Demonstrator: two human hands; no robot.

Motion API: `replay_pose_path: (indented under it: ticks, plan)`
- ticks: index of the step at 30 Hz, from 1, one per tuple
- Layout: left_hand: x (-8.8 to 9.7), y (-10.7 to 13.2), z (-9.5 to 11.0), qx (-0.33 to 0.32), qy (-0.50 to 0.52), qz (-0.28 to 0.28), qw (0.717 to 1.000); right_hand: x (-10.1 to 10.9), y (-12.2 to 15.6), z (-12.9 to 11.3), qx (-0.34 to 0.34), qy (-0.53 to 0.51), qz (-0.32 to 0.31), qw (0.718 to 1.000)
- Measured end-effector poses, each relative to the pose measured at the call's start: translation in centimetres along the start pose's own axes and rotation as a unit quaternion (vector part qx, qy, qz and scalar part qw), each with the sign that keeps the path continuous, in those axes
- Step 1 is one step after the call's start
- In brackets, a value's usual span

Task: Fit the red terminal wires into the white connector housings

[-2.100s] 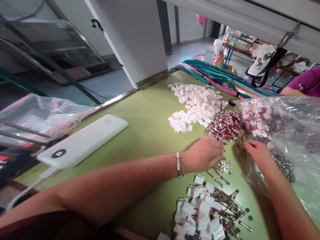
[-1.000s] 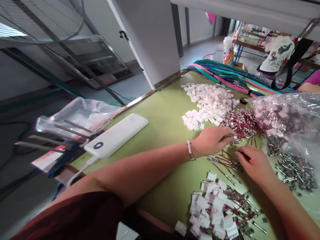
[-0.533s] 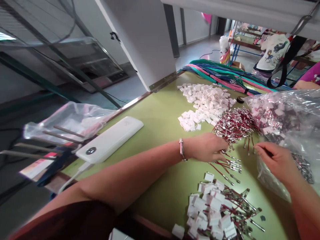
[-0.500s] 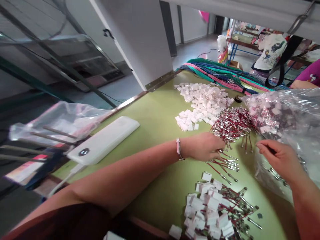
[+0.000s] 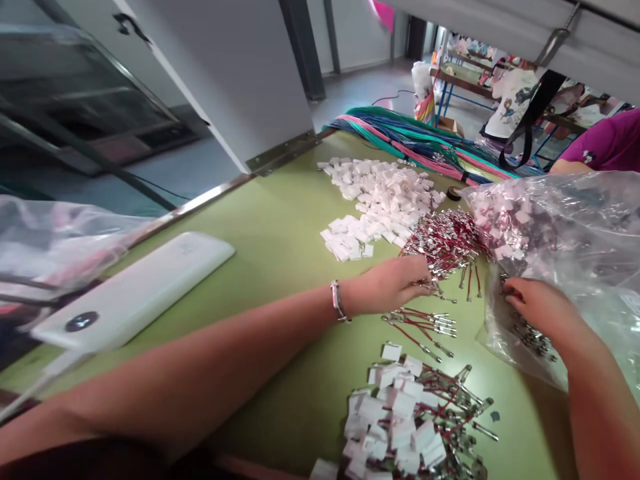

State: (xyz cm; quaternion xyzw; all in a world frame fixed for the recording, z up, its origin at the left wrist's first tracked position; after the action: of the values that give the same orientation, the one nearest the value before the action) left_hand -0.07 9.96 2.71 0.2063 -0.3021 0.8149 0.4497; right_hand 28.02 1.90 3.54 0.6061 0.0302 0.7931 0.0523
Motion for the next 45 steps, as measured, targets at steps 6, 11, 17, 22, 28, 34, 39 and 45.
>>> replay_pose_path:
  ticks: [6, 11, 17, 22, 28, 34, 39, 45]
  plan:
    - [0.9, -0.2, 0.9, 0.142, 0.151, 0.076, 0.975, -0.8, -0.1, 0.8, 0.013, 0.041, 0.044, 0.998]
    - [0.0, 0.0, 0.8, 0.244, 0.232, 0.078, 0.938, 1.6, 0.8, -0.6, 0.049, -0.106, 0.083, 0.99]
    - [-1.1, 0.3, 0.7, 0.25, 0.277, 0.075, 0.925, 2.8, 1.9, -8.0, -0.005, -0.392, 0.062, 0.918]
    - [-1.7, 0.3, 0.5, 0.217, 0.308, 0.077, 0.923, 2.2, 2.0, -11.5, -0.031, -0.517, 0.053, 0.854]
    - [-2.0, 0.4, 0.7, 0.242, 0.328, 0.083, 0.909, 2.1, 2.0, -11.3, -0.013, -0.49, 0.084, 0.868]
    - [-1.7, 0.3, 1.3, 0.223, 0.29, 0.095, 0.926, 1.9, 2.3, -11.3, -0.009, -0.479, 0.087, 0.873]
    - [-1.6, 0.5, 1.3, 0.176, 0.194, 0.077, 0.962, 2.7, 2.3, -11.3, 0.036, -0.425, 0.11, 0.898]
    - [-2.3, 1.2, 2.4, -0.059, -0.073, -0.012, 0.996, 2.2, 2.9, -11.9, 0.045, -0.472, 0.013, 0.881]
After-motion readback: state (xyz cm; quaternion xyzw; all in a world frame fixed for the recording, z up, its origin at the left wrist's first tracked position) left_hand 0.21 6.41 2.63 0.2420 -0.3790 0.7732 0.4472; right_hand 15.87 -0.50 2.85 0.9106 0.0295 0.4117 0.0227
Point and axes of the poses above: each hand's wrist, its own y-axis away from the middle knuckle, its own x-axis out of the back of the hand, z = x × y, the point moved 3 cm from there along -y, towards the middle knuckle, and after that the axes turned 13 degrees about y, right-handed, at the moved point
